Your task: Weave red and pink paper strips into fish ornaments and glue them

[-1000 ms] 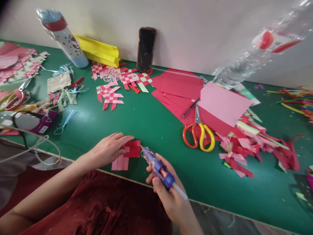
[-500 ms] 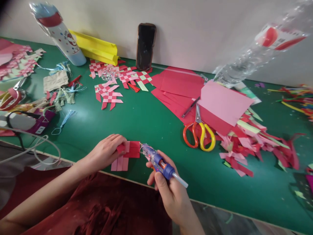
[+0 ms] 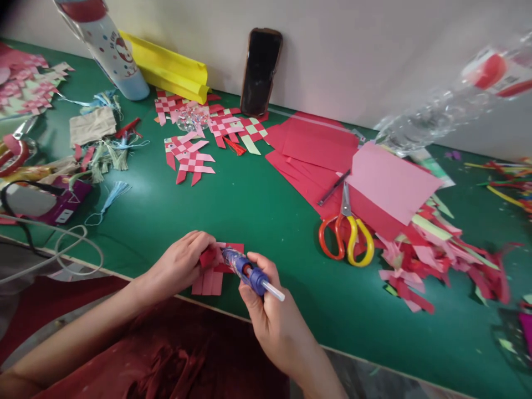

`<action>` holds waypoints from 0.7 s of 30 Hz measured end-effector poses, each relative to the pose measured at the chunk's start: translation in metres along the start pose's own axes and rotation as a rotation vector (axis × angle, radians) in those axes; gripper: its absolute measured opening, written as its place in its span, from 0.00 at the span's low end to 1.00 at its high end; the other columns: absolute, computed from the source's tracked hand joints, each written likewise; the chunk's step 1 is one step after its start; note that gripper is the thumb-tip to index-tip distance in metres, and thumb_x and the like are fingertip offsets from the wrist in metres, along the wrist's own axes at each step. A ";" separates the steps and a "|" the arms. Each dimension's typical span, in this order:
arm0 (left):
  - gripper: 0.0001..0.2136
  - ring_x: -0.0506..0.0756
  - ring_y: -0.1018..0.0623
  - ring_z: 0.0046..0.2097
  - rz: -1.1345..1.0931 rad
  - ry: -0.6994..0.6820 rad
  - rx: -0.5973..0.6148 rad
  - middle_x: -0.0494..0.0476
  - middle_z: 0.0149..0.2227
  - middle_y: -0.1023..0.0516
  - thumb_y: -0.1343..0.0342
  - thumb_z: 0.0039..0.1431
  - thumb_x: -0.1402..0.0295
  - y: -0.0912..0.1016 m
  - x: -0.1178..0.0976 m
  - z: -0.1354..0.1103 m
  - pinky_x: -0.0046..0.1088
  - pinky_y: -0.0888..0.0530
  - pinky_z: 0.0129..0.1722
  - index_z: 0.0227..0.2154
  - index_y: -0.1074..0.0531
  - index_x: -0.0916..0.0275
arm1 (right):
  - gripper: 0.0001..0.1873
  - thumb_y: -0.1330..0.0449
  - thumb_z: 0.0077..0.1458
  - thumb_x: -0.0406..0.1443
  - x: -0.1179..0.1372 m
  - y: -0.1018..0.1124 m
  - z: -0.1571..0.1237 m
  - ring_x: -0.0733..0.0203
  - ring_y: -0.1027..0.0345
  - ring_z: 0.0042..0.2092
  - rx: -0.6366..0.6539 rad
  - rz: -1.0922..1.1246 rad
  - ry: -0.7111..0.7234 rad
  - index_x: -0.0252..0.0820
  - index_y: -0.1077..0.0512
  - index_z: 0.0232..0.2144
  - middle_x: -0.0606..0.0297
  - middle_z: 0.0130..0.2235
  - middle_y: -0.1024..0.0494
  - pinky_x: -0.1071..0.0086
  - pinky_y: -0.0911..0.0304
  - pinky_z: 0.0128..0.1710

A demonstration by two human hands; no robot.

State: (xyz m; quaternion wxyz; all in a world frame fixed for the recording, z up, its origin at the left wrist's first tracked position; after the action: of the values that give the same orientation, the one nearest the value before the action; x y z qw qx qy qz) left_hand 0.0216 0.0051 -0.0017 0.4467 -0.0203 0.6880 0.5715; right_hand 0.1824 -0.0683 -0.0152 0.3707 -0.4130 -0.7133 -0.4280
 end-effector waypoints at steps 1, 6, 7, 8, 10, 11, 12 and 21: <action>0.11 0.55 0.28 0.36 -0.004 0.003 -0.001 0.56 0.32 0.27 0.56 0.57 0.84 0.000 0.000 0.000 0.33 0.29 0.39 0.34 0.36 0.62 | 0.22 0.54 0.67 0.47 0.001 0.000 0.000 0.66 0.35 0.28 0.002 -0.038 -0.011 0.50 0.49 0.60 0.64 0.38 0.27 0.69 0.35 0.29; 0.13 0.56 0.29 0.37 -0.006 -0.017 -0.014 0.56 0.34 0.28 0.56 0.52 0.85 0.000 0.001 -0.002 0.34 0.30 0.39 0.35 0.37 0.62 | 0.25 0.55 0.67 0.47 0.018 0.000 0.000 0.64 0.36 0.24 -0.016 -0.212 -0.005 0.47 0.53 0.62 0.71 0.27 0.30 0.70 0.39 0.24; 0.13 0.56 0.29 0.37 -0.008 -0.018 -0.018 0.56 0.34 0.28 0.56 0.52 0.85 0.000 0.001 -0.002 0.33 0.30 0.39 0.36 0.37 0.62 | 0.25 0.55 0.68 0.46 0.021 0.000 0.001 0.64 0.36 0.23 -0.023 -0.236 0.006 0.46 0.54 0.62 0.72 0.26 0.31 0.70 0.39 0.23; 0.13 0.56 0.29 0.37 -0.006 -0.016 -0.021 0.56 0.34 0.28 0.56 0.52 0.85 0.000 0.001 -0.003 0.33 0.30 0.39 0.36 0.38 0.62 | 0.25 0.56 0.68 0.46 0.024 0.000 0.002 0.64 0.36 0.22 -0.030 -0.262 0.017 0.45 0.54 0.62 0.73 0.24 0.32 0.70 0.40 0.22; 0.13 0.56 0.29 0.37 0.004 -0.007 -0.020 0.55 0.34 0.29 0.56 0.52 0.85 0.000 0.003 -0.003 0.33 0.30 0.38 0.36 0.38 0.61 | 0.25 0.56 0.68 0.46 0.028 0.001 0.004 0.63 0.35 0.21 -0.051 -0.320 0.044 0.43 0.54 0.61 0.74 0.23 0.33 0.70 0.41 0.21; 0.13 0.56 0.30 0.37 0.010 -0.002 -0.016 0.55 0.33 0.29 0.56 0.52 0.85 -0.001 0.004 -0.003 0.33 0.30 0.38 0.36 0.38 0.61 | 0.24 0.56 0.68 0.45 0.029 0.001 0.004 0.62 0.34 0.21 -0.064 -0.349 0.061 0.43 0.53 0.61 0.73 0.23 0.33 0.69 0.42 0.21; 0.13 0.56 0.30 0.37 0.014 0.004 -0.010 0.55 0.33 0.29 0.56 0.51 0.85 -0.002 0.005 -0.004 0.33 0.31 0.38 0.36 0.39 0.61 | 0.23 0.56 0.68 0.45 0.030 0.001 0.005 0.62 0.33 0.21 -0.080 -0.377 0.078 0.43 0.52 0.60 0.72 0.23 0.32 0.69 0.42 0.21; 0.16 0.55 0.30 0.37 0.030 -0.012 -0.034 0.54 0.33 0.30 0.56 0.48 0.85 -0.004 0.007 -0.005 0.32 0.31 0.37 0.37 0.39 0.60 | 0.19 0.56 0.67 0.44 0.040 0.002 0.002 0.57 0.28 0.21 -0.150 -0.501 0.159 0.40 0.47 0.55 0.64 0.27 0.26 0.67 0.39 0.20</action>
State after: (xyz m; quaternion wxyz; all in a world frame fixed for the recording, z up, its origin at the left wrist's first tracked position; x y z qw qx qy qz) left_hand 0.0170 0.0032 -0.0093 0.4416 -0.0142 0.6759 0.5899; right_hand 0.1682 -0.0549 0.0202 0.2764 -0.2149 -0.7282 -0.5892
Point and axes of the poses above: each hand's wrist, its own z-axis towards the middle knuckle, its own y-axis out of the back of the hand, x = y × z, the point moved 8 cm from there along z, towards the middle knuckle
